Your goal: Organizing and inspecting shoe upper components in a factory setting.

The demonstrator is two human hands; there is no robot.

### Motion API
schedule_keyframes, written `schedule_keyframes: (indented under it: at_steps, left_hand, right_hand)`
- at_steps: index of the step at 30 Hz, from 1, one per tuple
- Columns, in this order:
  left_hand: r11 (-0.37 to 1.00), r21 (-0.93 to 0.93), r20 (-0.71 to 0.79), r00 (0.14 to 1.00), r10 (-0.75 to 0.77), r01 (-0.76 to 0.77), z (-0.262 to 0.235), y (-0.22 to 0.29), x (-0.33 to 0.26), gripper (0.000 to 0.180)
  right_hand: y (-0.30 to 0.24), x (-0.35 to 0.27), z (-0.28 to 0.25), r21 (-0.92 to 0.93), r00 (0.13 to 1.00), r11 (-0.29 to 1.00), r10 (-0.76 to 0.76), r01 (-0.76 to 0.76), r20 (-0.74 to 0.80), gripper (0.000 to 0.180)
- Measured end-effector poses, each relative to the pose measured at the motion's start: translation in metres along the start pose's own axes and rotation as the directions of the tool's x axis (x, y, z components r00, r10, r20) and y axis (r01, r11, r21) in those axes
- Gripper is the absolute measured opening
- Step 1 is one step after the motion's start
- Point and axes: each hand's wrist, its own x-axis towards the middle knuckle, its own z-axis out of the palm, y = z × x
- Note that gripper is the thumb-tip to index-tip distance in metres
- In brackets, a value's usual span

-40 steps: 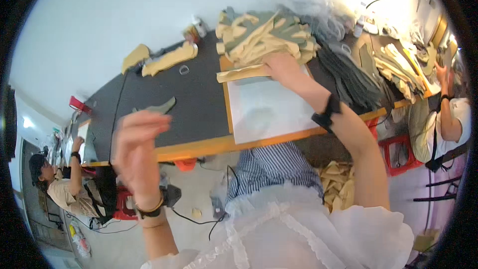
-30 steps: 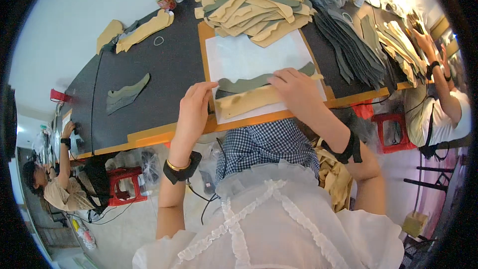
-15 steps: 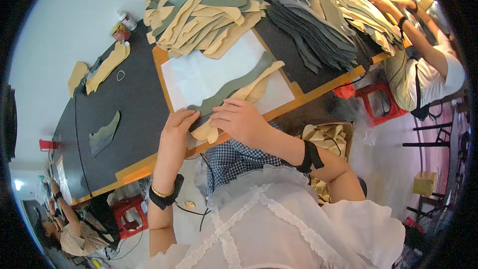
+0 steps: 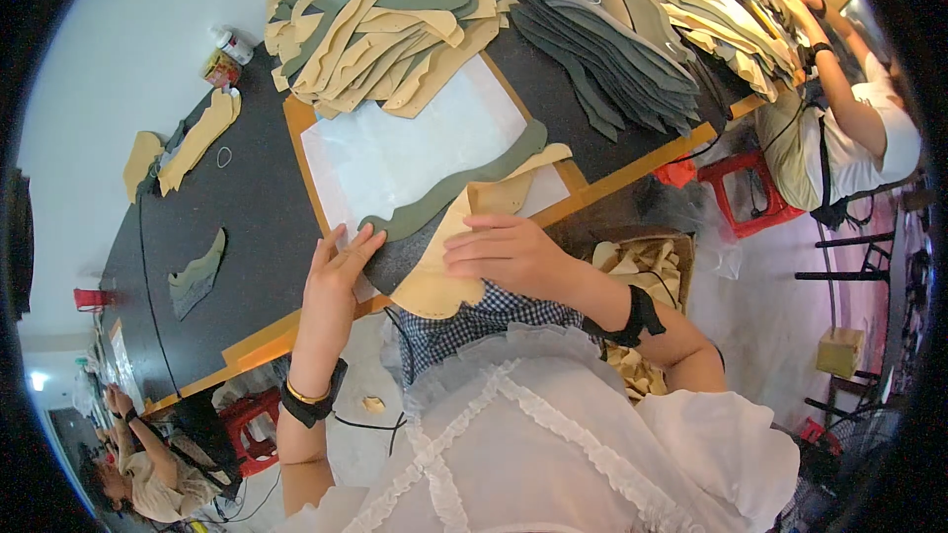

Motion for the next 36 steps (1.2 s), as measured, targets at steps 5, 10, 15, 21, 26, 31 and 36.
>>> schedule_keyframes:
  at_steps: [5, 10, 15, 21, 26, 31, 36]
  left_hand:
    - [1.000, 0.019, 0.006, 1.000, 0.018, -0.018, 0.002, -0.002, -0.001, 0.063]
    - [0.997, 0.059, 0.017, 0.999, 0.048, -0.049, 0.000, -0.003, -0.006, 0.070]
    - [0.999, 0.047, 0.040, 0.999, -0.015, 0.013, 0.000, -0.003, -0.005, 0.062]
    - [0.995, 0.096, 0.070, 0.998, -0.010, 0.003, -0.002, -0.004, 0.001, 0.064]
    - [0.995, 0.097, 0.102, 0.995, -0.017, 0.007, -0.001, 0.006, 0.026, 0.062]
    - [0.988, 0.119, 0.048, 0.994, -0.103, 0.097, -0.012, -0.007, 0.012, 0.056]
    - [0.990, 0.093, -0.154, 0.984, -0.090, 0.105, -0.022, 0.000, 0.011, 0.045]
  right_hand:
    - [-0.001, -0.013, -0.014, 0.271, 0.966, 0.941, 0.238, -0.205, -0.097, 0.015]
    - [0.000, -0.048, -0.050, 0.595, 0.731, 0.664, 0.659, -0.454, -0.178, 0.020]
    - [0.012, -0.096, -0.060, 0.894, 0.402, 0.430, 0.846, -0.125, -0.351, 0.017]
    - [0.042, -0.203, -0.120, 0.715, -0.274, 0.645, 0.763, 0.271, -0.585, 0.023]
    - [0.023, -0.461, -0.092, 0.028, 0.026, 0.214, 0.245, -0.977, -0.969, 0.026]
    - [-0.055, -0.432, -0.008, -0.386, -0.461, -0.561, 0.825, -0.732, -0.325, 0.032]
    - [-0.041, -0.340, -0.023, 0.015, -0.381, -0.407, 0.841, -0.913, -0.383, 0.059]
